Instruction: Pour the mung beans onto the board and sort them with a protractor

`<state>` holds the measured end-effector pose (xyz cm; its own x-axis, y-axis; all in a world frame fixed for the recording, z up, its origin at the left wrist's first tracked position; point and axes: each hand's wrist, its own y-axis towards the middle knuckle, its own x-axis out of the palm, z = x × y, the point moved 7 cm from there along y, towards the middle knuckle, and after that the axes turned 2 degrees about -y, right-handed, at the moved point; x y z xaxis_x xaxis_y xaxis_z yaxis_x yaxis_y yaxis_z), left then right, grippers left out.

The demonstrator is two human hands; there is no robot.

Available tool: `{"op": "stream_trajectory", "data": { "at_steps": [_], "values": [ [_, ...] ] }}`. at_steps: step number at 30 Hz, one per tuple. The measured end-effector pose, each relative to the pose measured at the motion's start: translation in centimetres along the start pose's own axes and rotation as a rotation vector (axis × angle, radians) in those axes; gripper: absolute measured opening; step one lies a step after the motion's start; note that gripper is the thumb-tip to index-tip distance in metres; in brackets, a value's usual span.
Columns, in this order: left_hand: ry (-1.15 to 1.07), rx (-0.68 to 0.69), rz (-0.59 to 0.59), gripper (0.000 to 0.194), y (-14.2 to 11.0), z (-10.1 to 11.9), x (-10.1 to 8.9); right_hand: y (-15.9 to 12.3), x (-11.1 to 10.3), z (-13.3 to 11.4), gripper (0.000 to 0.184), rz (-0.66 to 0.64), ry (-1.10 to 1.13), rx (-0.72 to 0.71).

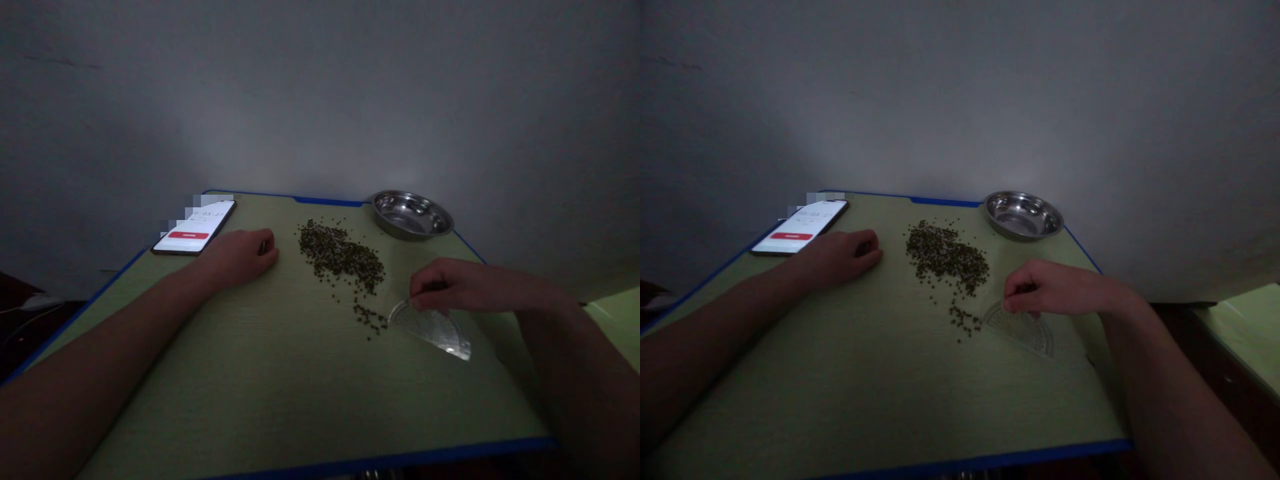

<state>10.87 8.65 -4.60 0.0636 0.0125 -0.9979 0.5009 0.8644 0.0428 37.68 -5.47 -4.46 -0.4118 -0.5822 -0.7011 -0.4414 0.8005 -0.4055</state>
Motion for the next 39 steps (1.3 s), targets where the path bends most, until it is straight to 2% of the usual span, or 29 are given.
{"op": "stream_trajectory", "data": {
  "at_steps": [4,10,17,21,25,34,39],
  "values": [
    [-0.003,0.001,-0.004,0.033,0.0,-0.1,0.0,0.4,0.4,0.4,0.035,-0.051,0.018,0.016],
    [0.002,0.006,-0.010,0.033,0.0,0.1,0.0,0.7,0.5,0.2,0.034,-0.002,0.017,0.016],
    [-0.010,0.005,-0.009,0.033,0.0,0.1,0.1,1.7,2.6,-3.1,0.029,-0.016,-0.057,-0.075],
    [-0.011,0.007,0.001,0.032,0.0,0.1,0.1,1.5,2.5,-3.1,0.029,-0.016,-0.073,-0.066],
    [-0.014,0.007,-0.005,0.033,-0.1,0.1,0.1,1.0,2.8,-3.0,0.028,-0.078,-0.067,-0.029],
    [-0.011,0.009,-0.011,0.032,-0.1,0.2,0.1,1.2,4.9,-6.4,0.021,-0.108,-0.175,-0.052],
    [-0.003,-0.014,-0.023,0.033,-0.2,0.4,-0.1,0.8,5.3,-7.3,0.021,-0.069,-0.219,-0.069]
  ]
}}
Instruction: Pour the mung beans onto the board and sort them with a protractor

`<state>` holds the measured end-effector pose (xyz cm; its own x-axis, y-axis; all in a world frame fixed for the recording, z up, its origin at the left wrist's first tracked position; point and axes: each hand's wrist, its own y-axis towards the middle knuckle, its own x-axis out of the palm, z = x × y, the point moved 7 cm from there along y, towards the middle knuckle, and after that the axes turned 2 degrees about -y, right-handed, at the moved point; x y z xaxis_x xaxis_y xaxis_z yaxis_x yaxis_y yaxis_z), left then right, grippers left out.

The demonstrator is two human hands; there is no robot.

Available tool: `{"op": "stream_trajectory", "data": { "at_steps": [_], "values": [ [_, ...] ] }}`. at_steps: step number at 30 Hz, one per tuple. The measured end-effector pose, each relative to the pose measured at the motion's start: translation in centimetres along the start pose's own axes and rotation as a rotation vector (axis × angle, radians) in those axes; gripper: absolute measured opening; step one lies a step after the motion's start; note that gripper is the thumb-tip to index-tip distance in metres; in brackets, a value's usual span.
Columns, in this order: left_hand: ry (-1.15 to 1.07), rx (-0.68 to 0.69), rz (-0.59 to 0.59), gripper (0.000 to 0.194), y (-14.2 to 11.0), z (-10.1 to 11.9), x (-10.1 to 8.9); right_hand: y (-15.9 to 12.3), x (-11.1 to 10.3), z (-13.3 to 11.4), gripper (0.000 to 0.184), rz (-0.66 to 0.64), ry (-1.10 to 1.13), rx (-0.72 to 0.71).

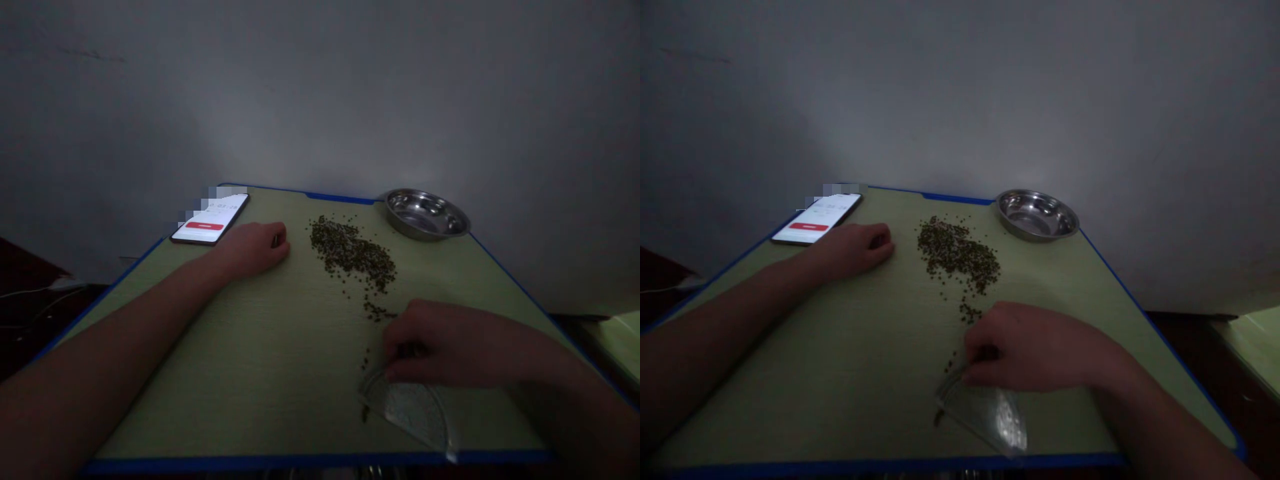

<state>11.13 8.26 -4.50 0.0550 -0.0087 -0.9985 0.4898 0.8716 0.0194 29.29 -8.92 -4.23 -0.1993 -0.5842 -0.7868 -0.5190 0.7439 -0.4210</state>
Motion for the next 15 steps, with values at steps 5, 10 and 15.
{"op": "stream_trajectory", "data": {
  "at_steps": [5,10,15],
  "values": [
    [0.008,-0.008,0.010,0.030,-0.1,0.1,-0.1,-0.1,0.5,-1.0,0.019,0.026,-0.028,-0.032],
    [-0.001,-0.012,0.015,0.029,0.0,0.1,0.0,0.2,1.2,-1.8,0.019,0.044,-0.013,-0.063],
    [0.000,-0.008,0.018,0.029,0.0,0.1,-0.1,0.4,1.9,-3.2,0.018,0.013,0.015,-0.114]
  ]
}}
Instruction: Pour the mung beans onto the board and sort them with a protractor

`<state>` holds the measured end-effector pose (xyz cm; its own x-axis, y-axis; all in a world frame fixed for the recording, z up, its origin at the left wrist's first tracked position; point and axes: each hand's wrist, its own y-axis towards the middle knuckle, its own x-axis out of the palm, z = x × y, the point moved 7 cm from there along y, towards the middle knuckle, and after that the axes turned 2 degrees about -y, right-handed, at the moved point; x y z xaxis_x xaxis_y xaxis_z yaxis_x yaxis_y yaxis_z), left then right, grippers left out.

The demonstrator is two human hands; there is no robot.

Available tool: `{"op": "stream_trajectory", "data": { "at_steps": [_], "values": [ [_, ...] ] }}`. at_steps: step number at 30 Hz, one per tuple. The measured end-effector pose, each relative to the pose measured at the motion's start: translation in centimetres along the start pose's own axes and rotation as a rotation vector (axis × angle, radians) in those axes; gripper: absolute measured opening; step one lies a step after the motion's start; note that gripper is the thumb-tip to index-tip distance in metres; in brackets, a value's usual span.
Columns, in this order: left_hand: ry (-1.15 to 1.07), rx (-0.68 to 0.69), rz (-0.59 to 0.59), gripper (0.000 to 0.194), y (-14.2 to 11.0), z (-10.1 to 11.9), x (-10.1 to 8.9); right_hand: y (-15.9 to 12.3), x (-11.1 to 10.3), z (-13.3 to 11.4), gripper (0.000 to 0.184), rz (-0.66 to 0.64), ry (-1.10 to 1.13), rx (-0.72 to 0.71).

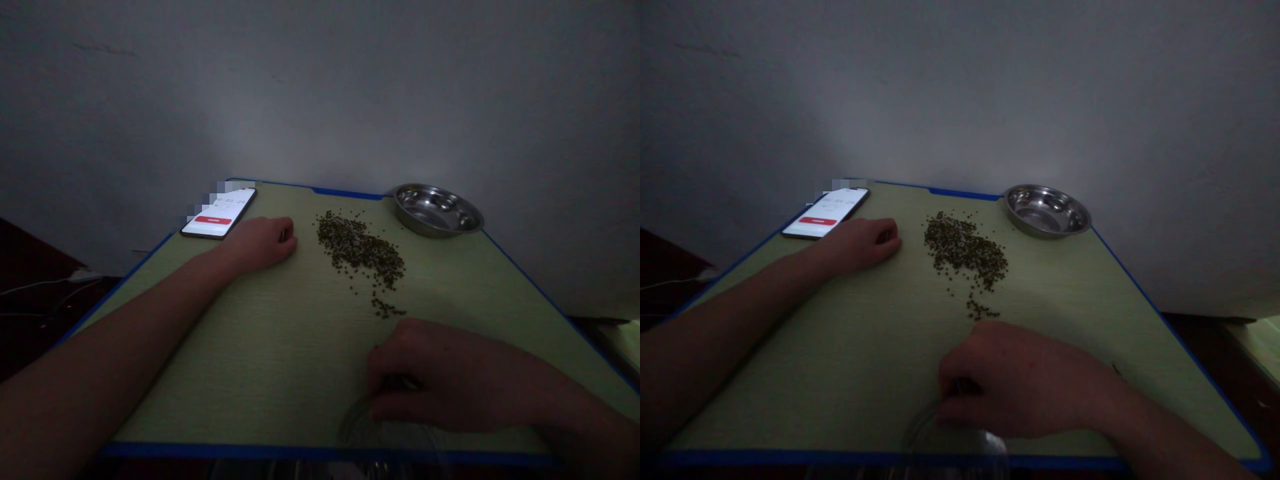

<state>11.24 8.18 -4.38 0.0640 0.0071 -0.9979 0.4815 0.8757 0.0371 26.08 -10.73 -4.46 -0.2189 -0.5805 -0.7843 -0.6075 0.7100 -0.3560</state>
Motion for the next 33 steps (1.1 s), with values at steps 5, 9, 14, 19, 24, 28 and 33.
{"op": "stream_trajectory", "data": {
  "at_steps": [5,9,14,19,24,28,33],
  "values": [
    [-0.021,0.005,0.002,0.026,-0.2,0.1,-0.1,-0.5,-0.6,0.1,0.016,-0.010,0.078,-0.031],
    [-0.023,0.017,0.002,0.026,0.0,-0.1,0.1,-1.7,-2.2,3.4,0.021,-0.012,0.089,0.052],
    [-0.007,0.028,0.004,0.027,0.1,-0.2,0.2,-2.0,-3.2,6.8,0.026,-0.019,0.113,0.151],
    [-0.011,0.020,0.009,0.028,0.1,-0.4,0.2,-1.0,-3.4,7.1,0.026,0.046,0.102,0.133],
    [-0.018,0.026,0.011,0.029,0.2,-0.5,0.3,-0.1,-3.2,6.4,0.027,0.149,0.081,0.117],
    [-0.010,0.032,0.020,0.029,0.1,-0.4,0.3,0.2,-2.8,4.8,0.025,0.132,0.089,0.017],
    [-0.023,0.042,0.014,0.029,0.0,-0.2,0.1,-0.8,-3.7,4.6,0.028,0.131,0.095,0.043]
  ]
}}
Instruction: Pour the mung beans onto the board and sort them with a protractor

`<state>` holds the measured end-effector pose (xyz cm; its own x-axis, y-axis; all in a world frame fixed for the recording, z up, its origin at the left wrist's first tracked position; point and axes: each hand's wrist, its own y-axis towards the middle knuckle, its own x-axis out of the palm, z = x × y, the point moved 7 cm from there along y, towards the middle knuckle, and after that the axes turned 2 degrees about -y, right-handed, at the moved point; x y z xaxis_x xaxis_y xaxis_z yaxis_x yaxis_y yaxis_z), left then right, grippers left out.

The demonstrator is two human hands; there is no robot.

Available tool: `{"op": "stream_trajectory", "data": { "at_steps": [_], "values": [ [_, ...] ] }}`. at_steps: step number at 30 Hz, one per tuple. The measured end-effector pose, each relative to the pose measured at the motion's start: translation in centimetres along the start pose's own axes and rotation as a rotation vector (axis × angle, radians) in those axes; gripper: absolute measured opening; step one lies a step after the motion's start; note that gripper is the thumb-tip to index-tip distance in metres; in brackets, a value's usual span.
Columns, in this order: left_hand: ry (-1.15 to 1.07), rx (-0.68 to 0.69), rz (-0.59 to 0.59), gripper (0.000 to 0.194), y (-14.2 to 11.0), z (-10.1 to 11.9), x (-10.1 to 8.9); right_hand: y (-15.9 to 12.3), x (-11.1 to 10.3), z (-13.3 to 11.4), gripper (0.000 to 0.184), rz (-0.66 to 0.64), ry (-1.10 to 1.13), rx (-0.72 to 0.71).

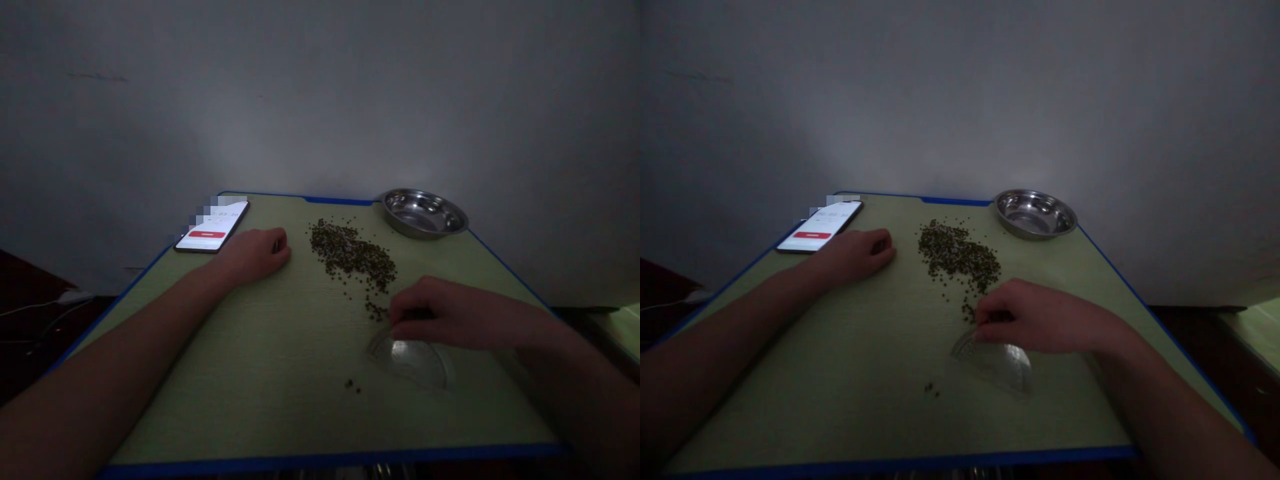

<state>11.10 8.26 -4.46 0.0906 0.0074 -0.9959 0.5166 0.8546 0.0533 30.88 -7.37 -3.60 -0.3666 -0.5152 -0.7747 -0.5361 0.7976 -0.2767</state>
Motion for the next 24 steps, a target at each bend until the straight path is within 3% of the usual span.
{"op": "stream_trajectory", "data": {
  "at_steps": [7,13,18,24],
  "values": [
    [0.004,-0.002,-0.005,0.031,0.0,-0.1,0.1,-0.3,1.4,-0.6,0.023,-0.131,-0.026,0.033],
    [0.011,0.001,-0.003,0.030,0.0,-0.2,0.2,0.6,0.9,0.0,0.026,0.011,-0.070,0.008],
    [0.005,0.002,0.017,0.026,0.0,-0.1,0.2,1.2,1.4,-1.7,0.024,0.106,-0.112,-0.025],
    [0.000,-0.005,0.005,0.025,-0.1,0.2,0.0,1.3,3.0,-3.7,0.022,0.068,-0.142,-0.111]
  ]
}}
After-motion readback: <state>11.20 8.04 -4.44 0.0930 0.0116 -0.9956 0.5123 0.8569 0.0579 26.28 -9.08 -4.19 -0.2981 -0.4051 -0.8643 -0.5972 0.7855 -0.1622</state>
